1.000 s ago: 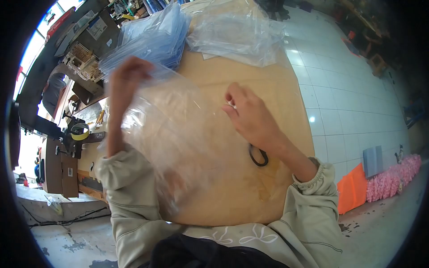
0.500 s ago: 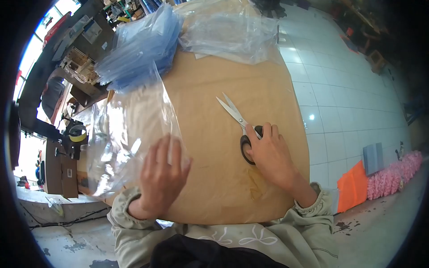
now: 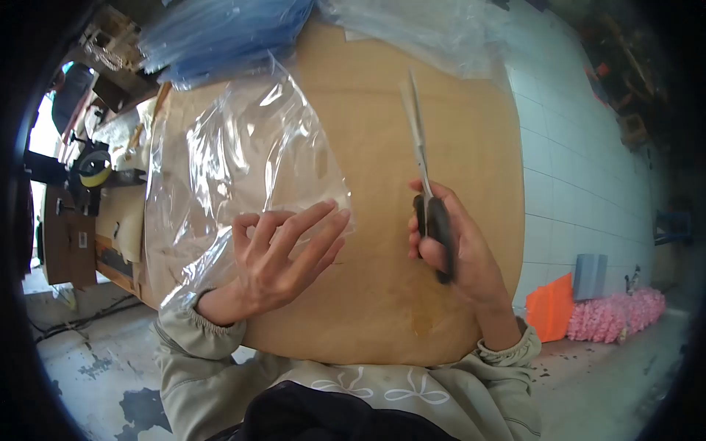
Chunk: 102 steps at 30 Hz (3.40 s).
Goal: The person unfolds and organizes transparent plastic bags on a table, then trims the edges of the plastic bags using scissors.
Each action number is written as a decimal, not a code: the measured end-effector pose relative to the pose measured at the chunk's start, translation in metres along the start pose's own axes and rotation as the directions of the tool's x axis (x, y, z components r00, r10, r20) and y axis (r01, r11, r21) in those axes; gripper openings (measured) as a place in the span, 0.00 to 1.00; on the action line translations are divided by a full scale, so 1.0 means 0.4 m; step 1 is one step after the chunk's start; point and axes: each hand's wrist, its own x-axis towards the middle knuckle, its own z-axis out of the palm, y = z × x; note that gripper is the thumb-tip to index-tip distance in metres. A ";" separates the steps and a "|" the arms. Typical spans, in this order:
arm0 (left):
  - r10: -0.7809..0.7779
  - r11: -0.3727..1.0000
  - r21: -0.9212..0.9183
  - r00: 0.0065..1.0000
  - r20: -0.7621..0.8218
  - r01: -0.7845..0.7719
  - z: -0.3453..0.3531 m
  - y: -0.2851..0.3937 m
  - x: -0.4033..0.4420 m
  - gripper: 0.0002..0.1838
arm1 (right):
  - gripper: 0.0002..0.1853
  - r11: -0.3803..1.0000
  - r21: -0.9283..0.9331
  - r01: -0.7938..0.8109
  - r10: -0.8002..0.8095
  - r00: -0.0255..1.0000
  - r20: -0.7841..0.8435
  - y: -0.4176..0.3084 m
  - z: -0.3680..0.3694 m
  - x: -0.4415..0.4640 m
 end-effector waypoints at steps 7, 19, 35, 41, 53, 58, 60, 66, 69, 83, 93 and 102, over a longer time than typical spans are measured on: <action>-0.006 0.993 0.116 0.972 -0.233 0.034 0.015 0.003 0.027 0.12 | 0.36 0.978 -0.206 -0.039 0.012 0.991 -0.131 0.030 0.082 -0.060; 0.019 1.000 -0.006 0.961 -0.274 -0.021 0.008 0.001 0.007 0.07 | 0.24 0.978 -0.087 0.190 -0.209 0.913 -0.351 0.004 0.162 0.008; -0.107 0.987 -0.143 0.961 -0.254 0.072 0.013 0.012 0.008 0.03 | 0.23 0.989 0.147 0.021 0.000 0.990 -0.142 0.013 0.147 -0.030; -0.034 0.998 -0.068 0.974 -0.225 0.019 0.003 0.007 0.014 0.06 | 0.33 0.970 -0.158 -0.185 0.176 0.982 -0.068 0.015 0.113 -0.135; -0.040 0.999 -0.035 0.956 -0.290 0.031 0.018 0.018 0.015 0.11 | 0.30 0.901 -0.405 -0.154 0.082 0.978 -0.190 0.032 0.148 -0.117; -0.052 0.998 -0.048 0.949 -0.310 0.039 0.023 0.022 0.014 0.10 | 0.30 0.929 -0.330 -0.169 0.130 0.982 -0.137 0.032 0.135 -0.111; -0.048 0.998 -0.049 0.950 -0.309 0.035 0.022 0.021 0.014 0.11 | 0.31 0.941 -0.292 -0.168 0.136 0.983 -0.127 0.035 0.133 -0.108; -0.054 0.998 -0.055 0.951 -0.304 0.039 0.023 0.022 0.012 0.12 | 0.34 0.958 -0.239 -0.158 0.135 0.985 -0.110 0.037 0.133 -0.099; -0.054 0.998 -0.054 0.953 -0.298 0.039 0.022 0.022 0.012 0.13 | 0.35 0.962 -0.221 -0.161 0.142 0.985 -0.098 0.039 0.130 -0.097; -0.072 0.995 -0.081 0.955 -0.289 0.051 0.020 0.027 0.013 0.14 | 0.40 0.976 -0.102 -0.192 0.180 0.977 -0.116 0.043 0.145 -0.083; -0.079 0.990 -0.135 0.965 -0.248 0.046 0.024 0.035 0.006 0.08 | 0.42 0.978 -0.072 -0.195 0.184 0.974 -0.135 0.051 0.150 -0.083; -0.073 0.991 -0.130 0.960 -0.270 0.039 0.026 0.037 0.007 0.13 | 0.42 0.982 -0.103 -0.161 0.147 0.980 -0.137 0.049 0.152 -0.085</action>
